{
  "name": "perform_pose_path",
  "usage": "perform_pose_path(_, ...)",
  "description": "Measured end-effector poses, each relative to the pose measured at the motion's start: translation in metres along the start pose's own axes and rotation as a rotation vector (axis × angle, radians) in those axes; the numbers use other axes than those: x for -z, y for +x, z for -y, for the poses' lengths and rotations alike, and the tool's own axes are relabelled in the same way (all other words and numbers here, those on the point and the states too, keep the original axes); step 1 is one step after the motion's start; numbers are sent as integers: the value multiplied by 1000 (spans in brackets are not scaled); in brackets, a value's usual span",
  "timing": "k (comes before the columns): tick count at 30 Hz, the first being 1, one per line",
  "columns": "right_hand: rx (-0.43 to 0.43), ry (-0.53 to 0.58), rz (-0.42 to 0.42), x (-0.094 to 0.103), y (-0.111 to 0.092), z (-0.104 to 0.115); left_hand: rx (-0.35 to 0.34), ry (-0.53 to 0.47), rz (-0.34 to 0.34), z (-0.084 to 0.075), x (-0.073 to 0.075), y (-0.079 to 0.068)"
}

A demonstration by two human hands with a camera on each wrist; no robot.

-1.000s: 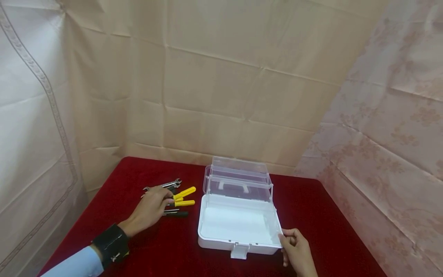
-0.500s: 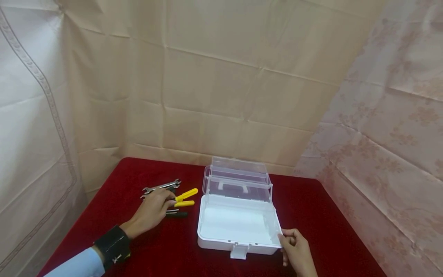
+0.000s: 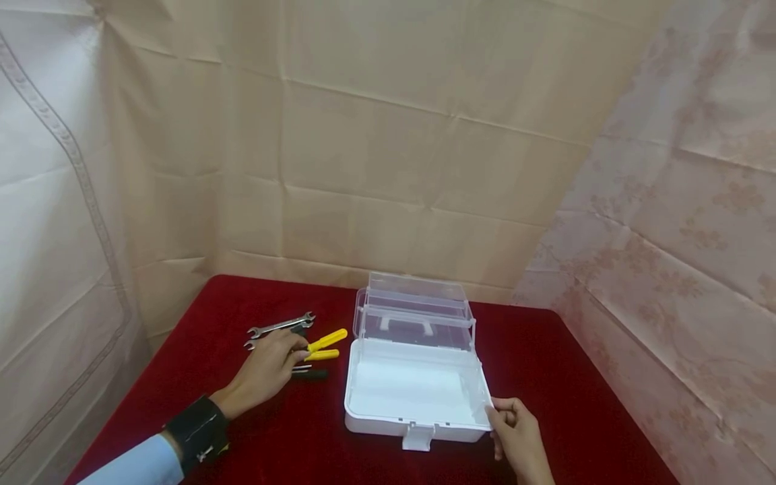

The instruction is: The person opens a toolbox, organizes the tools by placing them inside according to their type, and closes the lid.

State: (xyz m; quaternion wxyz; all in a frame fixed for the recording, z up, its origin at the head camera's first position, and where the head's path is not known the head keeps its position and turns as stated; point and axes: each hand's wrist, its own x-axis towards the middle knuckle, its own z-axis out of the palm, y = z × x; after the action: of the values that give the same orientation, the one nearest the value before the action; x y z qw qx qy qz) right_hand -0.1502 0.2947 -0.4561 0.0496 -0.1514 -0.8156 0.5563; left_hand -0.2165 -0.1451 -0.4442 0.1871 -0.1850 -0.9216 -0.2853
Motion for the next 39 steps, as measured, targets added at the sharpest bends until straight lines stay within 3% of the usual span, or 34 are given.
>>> perform_pose_path(39,8,28,-13,-1,0,-4,-12,5,13,-21,-4,4)
